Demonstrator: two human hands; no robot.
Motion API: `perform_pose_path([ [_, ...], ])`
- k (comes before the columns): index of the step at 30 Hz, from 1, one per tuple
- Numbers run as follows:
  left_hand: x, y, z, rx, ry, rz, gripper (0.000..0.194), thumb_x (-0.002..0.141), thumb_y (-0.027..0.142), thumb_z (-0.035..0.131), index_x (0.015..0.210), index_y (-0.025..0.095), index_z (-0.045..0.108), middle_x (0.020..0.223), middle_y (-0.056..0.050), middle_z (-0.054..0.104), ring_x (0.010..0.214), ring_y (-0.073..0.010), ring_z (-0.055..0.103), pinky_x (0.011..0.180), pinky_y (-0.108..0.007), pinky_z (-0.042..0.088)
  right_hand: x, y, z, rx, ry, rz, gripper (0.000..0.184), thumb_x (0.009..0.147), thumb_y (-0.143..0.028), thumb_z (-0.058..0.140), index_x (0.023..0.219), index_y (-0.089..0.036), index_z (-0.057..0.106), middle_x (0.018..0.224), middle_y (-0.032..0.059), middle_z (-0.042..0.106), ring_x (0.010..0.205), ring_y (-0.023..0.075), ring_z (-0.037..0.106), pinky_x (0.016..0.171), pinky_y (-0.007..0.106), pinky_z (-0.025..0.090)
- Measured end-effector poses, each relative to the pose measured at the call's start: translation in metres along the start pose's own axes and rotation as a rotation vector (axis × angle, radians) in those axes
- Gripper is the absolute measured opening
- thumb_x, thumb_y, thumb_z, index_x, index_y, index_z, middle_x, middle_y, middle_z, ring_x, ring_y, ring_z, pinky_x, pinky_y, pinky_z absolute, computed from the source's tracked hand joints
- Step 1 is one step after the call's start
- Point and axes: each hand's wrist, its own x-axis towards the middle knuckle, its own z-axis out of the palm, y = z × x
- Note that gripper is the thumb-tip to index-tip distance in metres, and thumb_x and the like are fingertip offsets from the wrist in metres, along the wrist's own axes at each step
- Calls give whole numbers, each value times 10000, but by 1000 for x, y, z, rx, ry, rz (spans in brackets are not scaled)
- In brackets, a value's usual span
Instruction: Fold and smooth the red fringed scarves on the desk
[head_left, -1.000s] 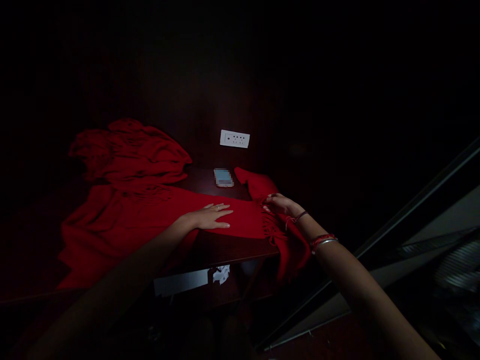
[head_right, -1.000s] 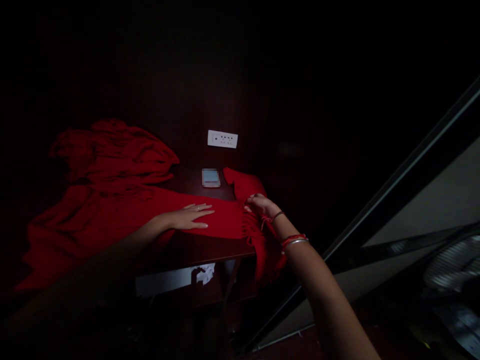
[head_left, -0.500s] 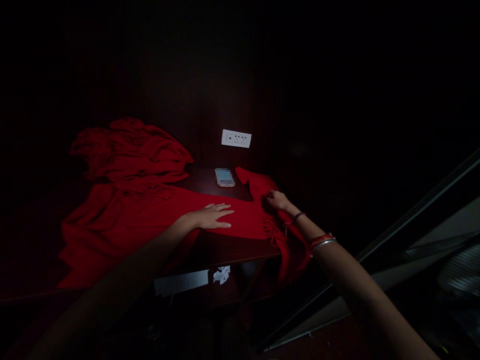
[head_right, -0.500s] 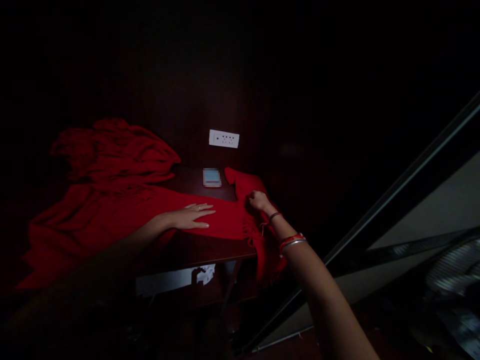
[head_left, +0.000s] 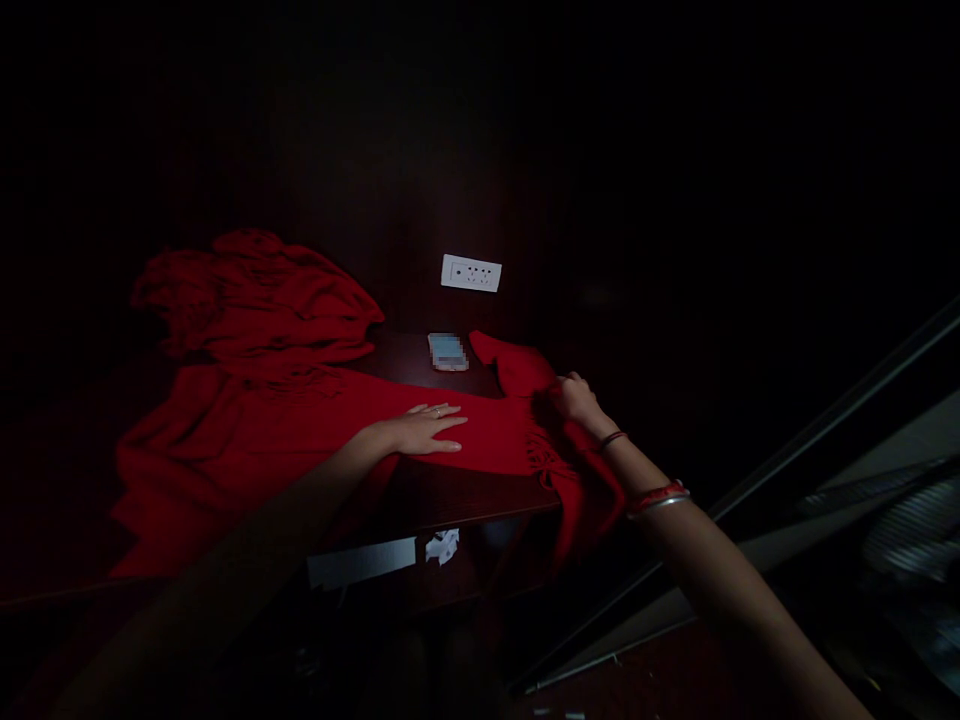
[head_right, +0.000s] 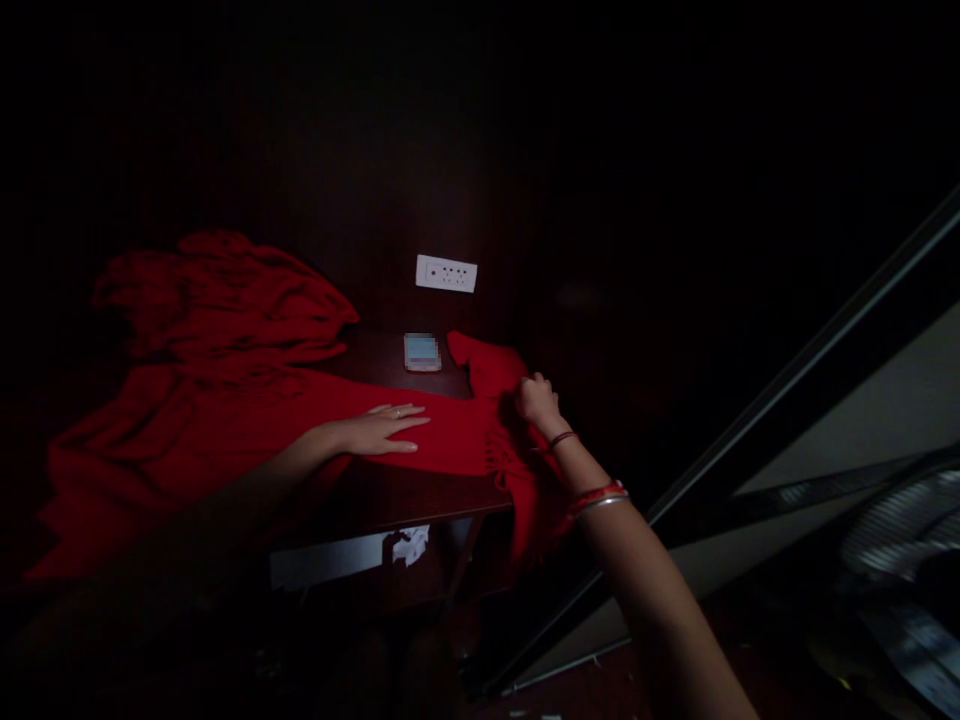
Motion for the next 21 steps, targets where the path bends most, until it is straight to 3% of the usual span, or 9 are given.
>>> perform_pose_path([
  [4,-1,4,-1,3,-11,-21,638,733,608,267,1270,271,199,1352,-29,128,1219,-203,117,963,-376,93,-40,3,-2,187,-253,-318,382,697,-334,524,1037,-159,523,1001,75,550,884,151,512,748,217,393],
  [6,-1,4,-1,6,-10,-24,630,737,602,267,1268,270,205,1352,-28,128,1220,-205,115,962,-377,94,-59,4,3,268,-284,-405,507,666,-350,552,1116,-135,455,1066,94,519,923,164,498,768,236,390],
  [8,-1,4,-1,10,-7,-21,621,743,594,266,1269,269,203,1352,-30,128,1219,-203,115,962,-373,98,-72,3,10,258,-219,-397,504,649,-267,564,1122,-139,443,1075,97,513,934,170,492,773,246,380],
  [12,-1,2,0,17,-7,-8,604,755,579,261,1270,270,200,1353,-36,128,1220,-196,114,960,-362,111,-77,-3,15,191,-86,-355,276,689,-116,452,946,-161,544,911,60,577,821,142,526,716,219,374],
  [17,-2,1,0,21,-10,-10,598,756,579,259,1269,278,196,1352,-35,132,1219,-197,119,961,-364,111,-68,-4,2,160,-1,-357,198,706,-111,435,854,-155,557,842,51,577,766,131,517,686,203,368],
  [21,-2,1,-1,20,-12,-8,589,765,568,256,1271,274,190,1352,-41,130,1220,-194,115,960,-369,113,-67,7,-11,-64,11,-264,201,729,-111,399,789,-145,587,869,105,549,748,168,517,654,255,375],
])
